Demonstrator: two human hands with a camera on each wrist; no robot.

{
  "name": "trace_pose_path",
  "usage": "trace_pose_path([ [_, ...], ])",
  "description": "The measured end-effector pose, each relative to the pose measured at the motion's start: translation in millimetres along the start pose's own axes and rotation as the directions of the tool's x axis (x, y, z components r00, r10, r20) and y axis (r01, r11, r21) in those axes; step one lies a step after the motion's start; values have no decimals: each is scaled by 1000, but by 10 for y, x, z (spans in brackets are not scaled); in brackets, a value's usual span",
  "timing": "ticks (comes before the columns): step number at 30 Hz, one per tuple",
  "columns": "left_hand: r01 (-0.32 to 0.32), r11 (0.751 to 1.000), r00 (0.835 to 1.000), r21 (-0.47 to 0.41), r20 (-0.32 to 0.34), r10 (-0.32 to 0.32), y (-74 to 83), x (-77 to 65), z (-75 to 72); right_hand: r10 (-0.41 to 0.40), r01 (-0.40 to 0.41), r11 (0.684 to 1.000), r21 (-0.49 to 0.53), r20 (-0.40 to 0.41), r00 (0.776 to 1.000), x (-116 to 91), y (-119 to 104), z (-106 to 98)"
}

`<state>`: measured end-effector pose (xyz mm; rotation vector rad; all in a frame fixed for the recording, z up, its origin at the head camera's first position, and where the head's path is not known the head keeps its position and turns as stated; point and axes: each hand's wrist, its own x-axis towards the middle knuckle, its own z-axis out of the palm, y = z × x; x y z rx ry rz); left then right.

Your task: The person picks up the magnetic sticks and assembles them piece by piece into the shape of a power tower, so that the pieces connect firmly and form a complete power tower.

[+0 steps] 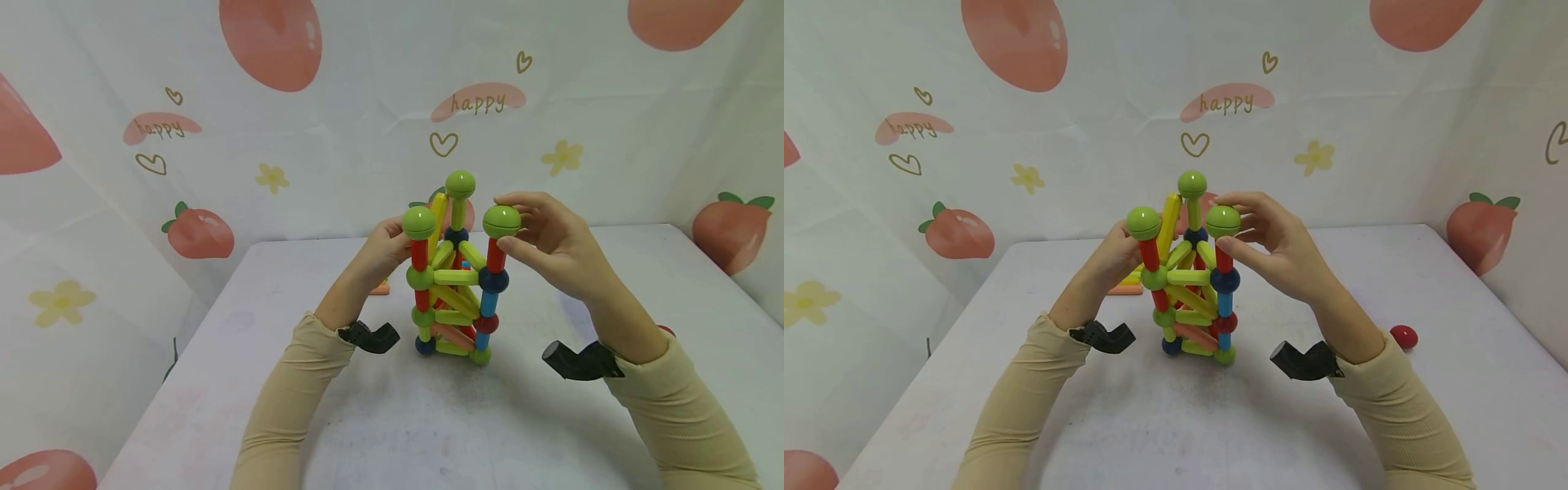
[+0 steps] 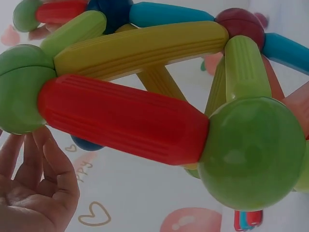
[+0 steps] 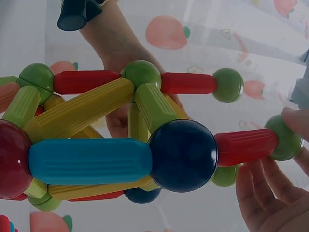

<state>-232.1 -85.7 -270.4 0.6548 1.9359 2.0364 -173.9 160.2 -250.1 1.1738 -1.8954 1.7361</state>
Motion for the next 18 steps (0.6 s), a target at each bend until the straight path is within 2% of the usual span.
trace_pose_path([
  [11, -38, 999, 995, 31, 96, 35, -8, 25, -11, -20, 20, 999, 29, 8, 1000, 8, 8, 9],
  [18, -48, 997, 994, 61, 98, 41, -19, 44, -9, -5, 5, 1000, 23, 1, 1000, 8, 3, 13],
])
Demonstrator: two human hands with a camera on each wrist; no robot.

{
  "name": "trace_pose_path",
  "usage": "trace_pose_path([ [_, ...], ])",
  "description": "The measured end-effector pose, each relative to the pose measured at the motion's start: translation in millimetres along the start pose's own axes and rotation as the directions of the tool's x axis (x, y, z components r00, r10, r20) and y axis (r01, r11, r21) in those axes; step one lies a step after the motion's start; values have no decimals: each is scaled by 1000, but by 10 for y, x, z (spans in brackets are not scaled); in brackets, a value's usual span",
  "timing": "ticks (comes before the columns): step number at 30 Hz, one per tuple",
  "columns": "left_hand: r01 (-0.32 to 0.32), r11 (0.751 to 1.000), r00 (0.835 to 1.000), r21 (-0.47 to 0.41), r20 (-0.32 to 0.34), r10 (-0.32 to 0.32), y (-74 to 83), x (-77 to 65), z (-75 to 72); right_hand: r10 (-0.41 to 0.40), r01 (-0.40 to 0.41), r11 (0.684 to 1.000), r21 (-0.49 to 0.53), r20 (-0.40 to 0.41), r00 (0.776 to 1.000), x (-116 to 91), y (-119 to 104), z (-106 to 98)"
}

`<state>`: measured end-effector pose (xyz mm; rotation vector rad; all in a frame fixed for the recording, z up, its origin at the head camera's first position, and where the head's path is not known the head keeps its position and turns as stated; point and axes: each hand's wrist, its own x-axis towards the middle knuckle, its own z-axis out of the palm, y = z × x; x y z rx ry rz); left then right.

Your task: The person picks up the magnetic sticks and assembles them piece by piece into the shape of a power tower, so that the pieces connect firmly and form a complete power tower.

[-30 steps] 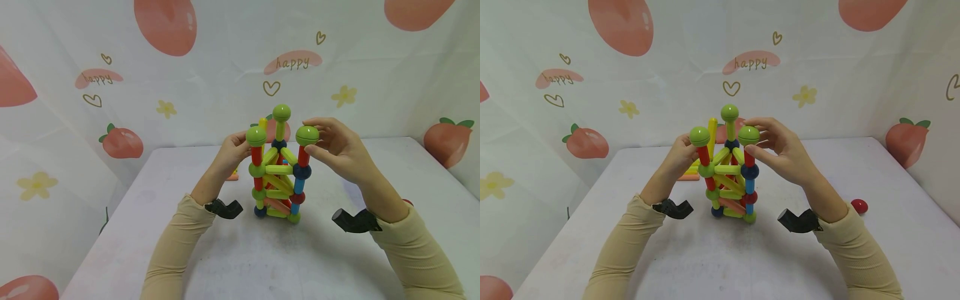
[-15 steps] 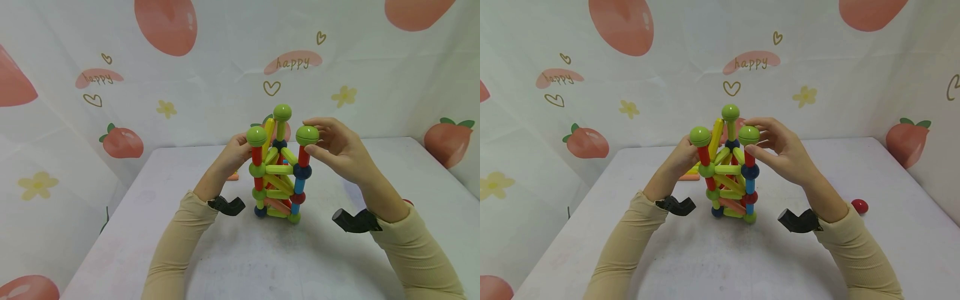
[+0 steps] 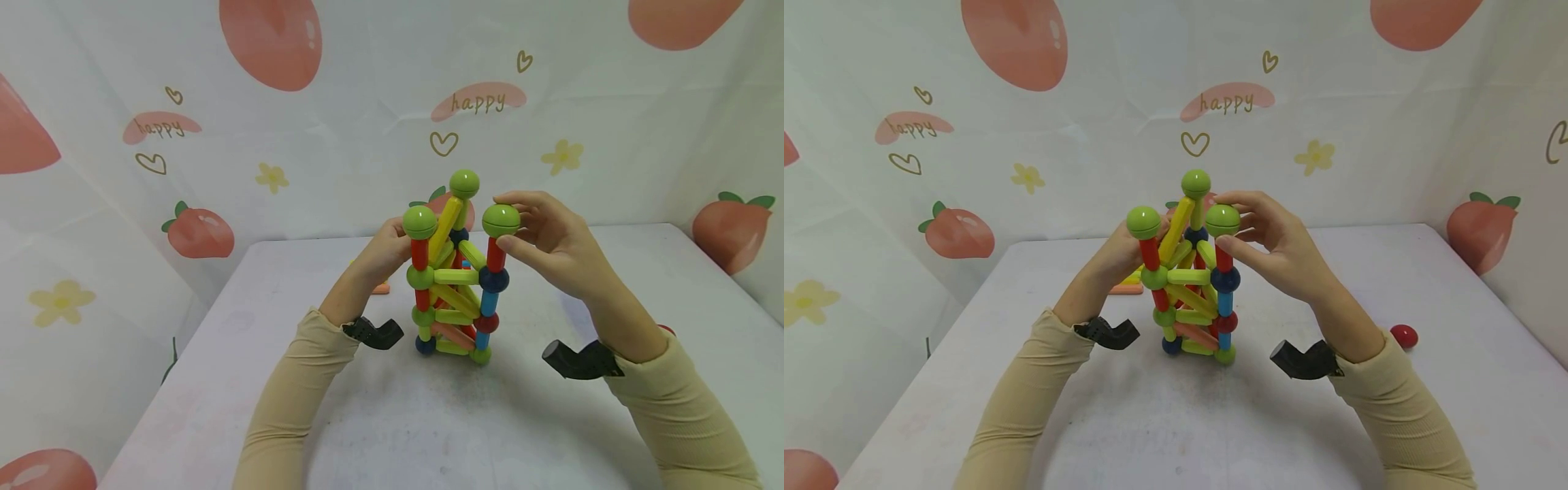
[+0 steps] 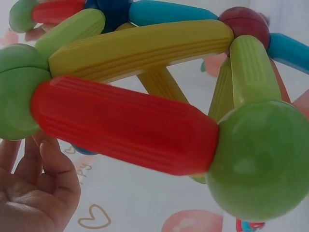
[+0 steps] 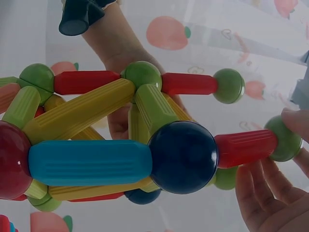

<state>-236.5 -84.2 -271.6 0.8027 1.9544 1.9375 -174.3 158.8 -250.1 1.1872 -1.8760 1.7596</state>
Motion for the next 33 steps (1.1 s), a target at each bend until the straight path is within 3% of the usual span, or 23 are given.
trace_pose_path([
  [6, 14, 999, 998, 47, -63, -11, -45, -2, -64, 1, -1, 1000, 13, 1, 1000, 2, -2, 1],
  [11, 128, 975, 979, 180, -181, -96, -219, -65, -298, -1, 1, 1000, 23, 3, 1000, 1, -2, 2],
  [17, 333, 870, 925, 363, -305, -227, -636, -200, -651, -2, 2, 1000, 9, 3, 1000, -3, -1, 3],
  [21, 400, 802, 903, 444, -340, -262, -926, -258, -810, 2, -2, 1000, 2, 3, 1000, -10, 1, 3],
  [26, 398, 732, 912, 552, -325, -251, -1139, -301, -875, 7, -7, 1000, 4, 4, 1000, -12, 2, 5],
  [33, 345, 625, 939, 700, -254, -232, -1164, -306, -818, 9, -9, 1000, 11, 3, 1000, -12, -5, 4],
])
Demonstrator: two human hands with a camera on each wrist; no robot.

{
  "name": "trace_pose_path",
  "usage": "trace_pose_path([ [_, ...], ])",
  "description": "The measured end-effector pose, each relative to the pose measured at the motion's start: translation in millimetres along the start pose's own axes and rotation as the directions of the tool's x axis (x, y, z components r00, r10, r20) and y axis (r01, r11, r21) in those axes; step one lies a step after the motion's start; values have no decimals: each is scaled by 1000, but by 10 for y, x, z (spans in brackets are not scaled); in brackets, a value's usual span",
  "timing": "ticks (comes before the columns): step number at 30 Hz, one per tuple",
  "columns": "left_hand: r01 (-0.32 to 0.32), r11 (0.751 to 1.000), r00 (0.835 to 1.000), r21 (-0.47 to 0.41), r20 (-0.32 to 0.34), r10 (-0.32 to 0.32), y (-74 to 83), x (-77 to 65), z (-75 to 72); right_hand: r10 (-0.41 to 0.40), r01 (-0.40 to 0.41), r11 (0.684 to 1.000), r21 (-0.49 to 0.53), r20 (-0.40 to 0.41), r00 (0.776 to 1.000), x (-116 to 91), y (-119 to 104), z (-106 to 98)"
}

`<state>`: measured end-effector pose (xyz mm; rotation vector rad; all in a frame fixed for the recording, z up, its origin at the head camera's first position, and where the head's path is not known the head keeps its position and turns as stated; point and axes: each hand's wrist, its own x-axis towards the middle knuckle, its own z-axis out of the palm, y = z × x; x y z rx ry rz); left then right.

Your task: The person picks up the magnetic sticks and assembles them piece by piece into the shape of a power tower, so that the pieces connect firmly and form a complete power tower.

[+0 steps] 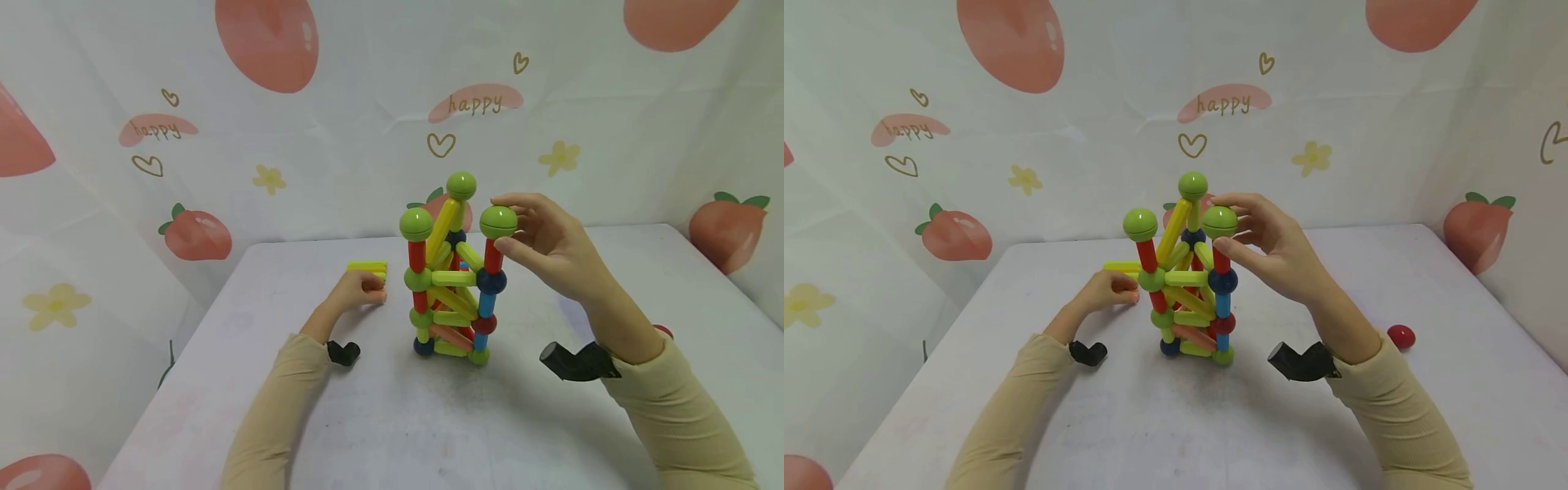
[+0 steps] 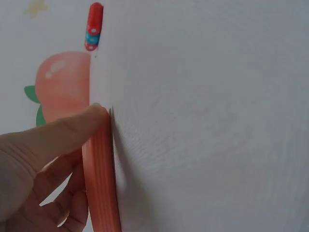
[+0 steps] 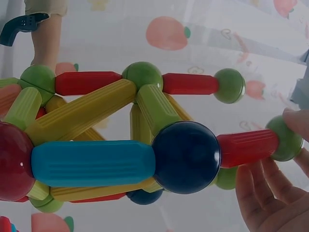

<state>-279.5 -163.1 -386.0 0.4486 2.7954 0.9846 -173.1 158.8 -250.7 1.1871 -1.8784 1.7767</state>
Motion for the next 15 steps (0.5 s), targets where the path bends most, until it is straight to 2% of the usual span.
trace_pose_path([
  [4, 6, 998, 1000, 70, 25, -8, 32, -25, 2, 4, -4, 1000, -5, 0, 1000, 1, 4, 5],
  [6, -17, 996, 1000, 87, 10, 16, 51, -42, -14, 1, -1, 1000, -3, 2, 1000, -1, 6, 6],
  [9, -84, 994, 994, 69, -60, 88, 100, -66, -67, -1, 1, 1000, -5, 4, 1000, -2, 9, 5],
  [11, -131, 991, 984, 35, -121, 134, 170, -91, -133, -3, 3, 1000, -6, 5, 1000, -1, 10, 3],
  [15, -198, 974, 955, -109, -245, 167, 421, -205, -318, -5, 5, 1000, -11, 8, 1000, 2, 13, -1],
])
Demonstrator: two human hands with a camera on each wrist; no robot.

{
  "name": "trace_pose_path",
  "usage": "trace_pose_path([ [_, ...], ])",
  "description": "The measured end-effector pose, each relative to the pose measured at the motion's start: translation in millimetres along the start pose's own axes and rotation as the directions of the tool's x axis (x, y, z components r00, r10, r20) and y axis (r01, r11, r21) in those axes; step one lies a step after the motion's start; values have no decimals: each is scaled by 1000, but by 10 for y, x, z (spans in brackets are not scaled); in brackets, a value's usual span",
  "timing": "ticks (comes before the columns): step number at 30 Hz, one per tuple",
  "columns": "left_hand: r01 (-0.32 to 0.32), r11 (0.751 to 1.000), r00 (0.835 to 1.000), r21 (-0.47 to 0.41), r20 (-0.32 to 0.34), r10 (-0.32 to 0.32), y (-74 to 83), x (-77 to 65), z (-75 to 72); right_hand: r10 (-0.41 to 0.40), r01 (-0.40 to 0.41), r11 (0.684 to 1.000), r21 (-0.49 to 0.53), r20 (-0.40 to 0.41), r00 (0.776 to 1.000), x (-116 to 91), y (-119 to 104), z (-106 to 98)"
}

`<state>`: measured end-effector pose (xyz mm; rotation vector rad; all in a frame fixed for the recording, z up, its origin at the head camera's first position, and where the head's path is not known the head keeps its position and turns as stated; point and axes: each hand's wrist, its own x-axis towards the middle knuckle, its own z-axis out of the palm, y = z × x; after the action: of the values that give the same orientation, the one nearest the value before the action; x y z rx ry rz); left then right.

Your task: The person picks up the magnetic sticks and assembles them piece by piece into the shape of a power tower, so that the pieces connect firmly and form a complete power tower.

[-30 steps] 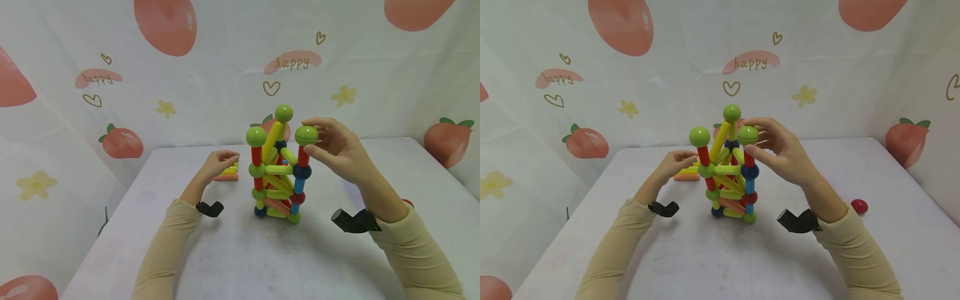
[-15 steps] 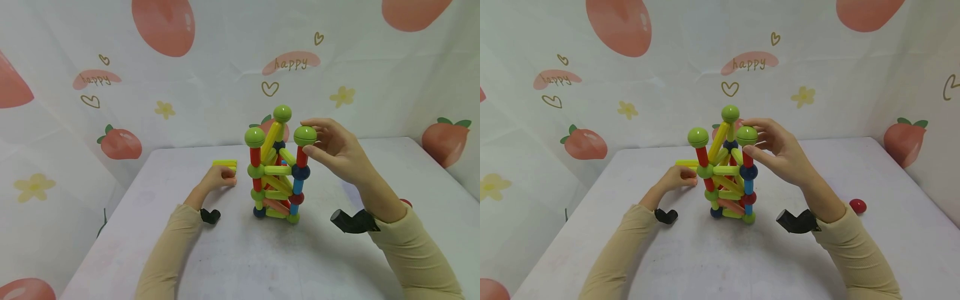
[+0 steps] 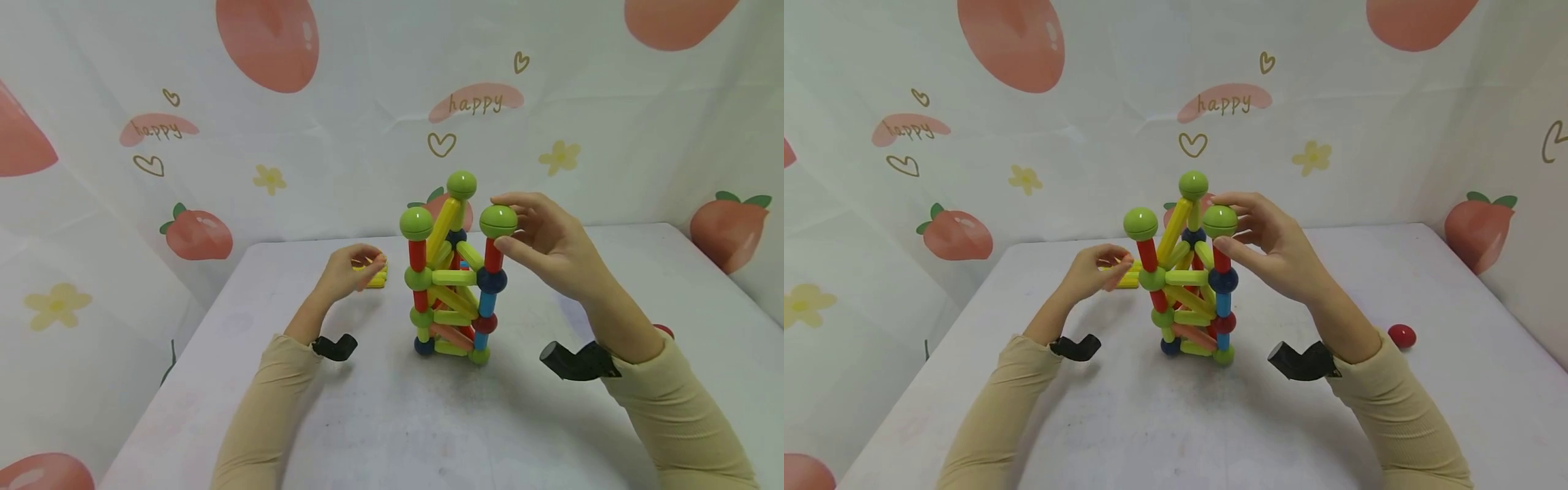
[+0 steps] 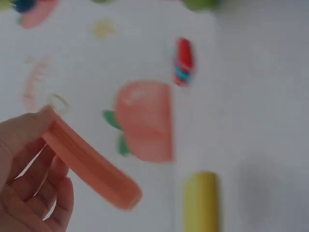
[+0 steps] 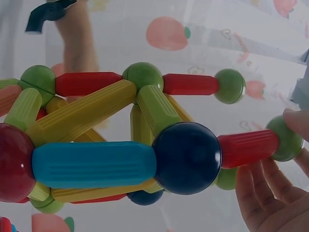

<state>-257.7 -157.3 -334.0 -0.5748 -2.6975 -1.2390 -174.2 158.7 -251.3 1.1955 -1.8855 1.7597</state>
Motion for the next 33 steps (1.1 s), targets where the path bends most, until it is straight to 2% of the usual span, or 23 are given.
trace_pose_path([
  [3, -71, 989, 993, -133, -106, 57, 278, -66, -134, -4, 4, 1000, -2, 3, 1000, 1, 1, 1],
  [5, -161, 965, 975, -207, -186, 123, 458, -124, -209, -4, 4, 1000, -1, 1, 1000, 1, 1, 1],
  [6, -218, 946, 960, -240, -229, 163, 540, -157, -242, -4, 4, 1000, -2, 1, 1000, 1, 1, 1],
  [8, -349, 886, 916, -306, -313, 252, 689, -214, -298, -4, 4, 1000, -5, 0, 1000, 2, 0, -2],
  [10, -467, 806, 862, -364, -392, 322, 821, -273, -349, 1, -1, 1000, -6, -2, 1000, 4, -1, -4],
  [12, -555, 723, 812, -411, -454, 366, 943, -331, -394, 3, -3, 1000, -6, -2, 1000, 6, -3, -4],
  [13, -586, 683, 794, -436, -477, 376, 999, -357, -411, 5, -5, 1000, -6, -2, 1000, 6, -4, -4],
  [14, -607, 649, 781, -459, -497, 379, 1052, -382, -424, 6, -6, 1000, -6, -2, 1000, 6, -5, -3],
  [15, -617, 625, 774, -478, -510, 375, 1101, -406, -429, 8, -8, 1000, -5, -3, 1000, 6, -5, -3],
  [18, -641, 574, 760, -509, -523, 386, 1220, -462, -402, 8, -8, 1000, -4, -3, 1000, 6, -6, -2],
  [20, -653, 570, 752, -499, -516, 410, 1257, -486, -339, 6, -6, 1000, -2, -3, 1000, 5, -6, -2],
  [21, -658, 576, 747, -484, -511, 425, 1270, -496, -294, 6, -6, 1000, 0, -3, 1000, 5, -6, -1],
  [25, -674, 633, 730, -381, -478, 489, 1272, -514, -77, 3, -3, 1000, 9, -3, 1000, 2, -5, 2],
  [28, -688, 663, 710, -294, -461, 532, 1278, -513, 75, 1, -1, 1000, 8, -3, 1000, -2, -2, 4],
  [30, -705, 664, 691, -251, -455, 562, 1286, -507, 153, 0, 0, 1000, 6, -3, 1000, -2, 0, 3],
  [33, -719, 659, 675, -222, -446, 587, 1299, -491, 238, -6, 6, 1000, 6, 0, 1000, -5, 3, 1],
])
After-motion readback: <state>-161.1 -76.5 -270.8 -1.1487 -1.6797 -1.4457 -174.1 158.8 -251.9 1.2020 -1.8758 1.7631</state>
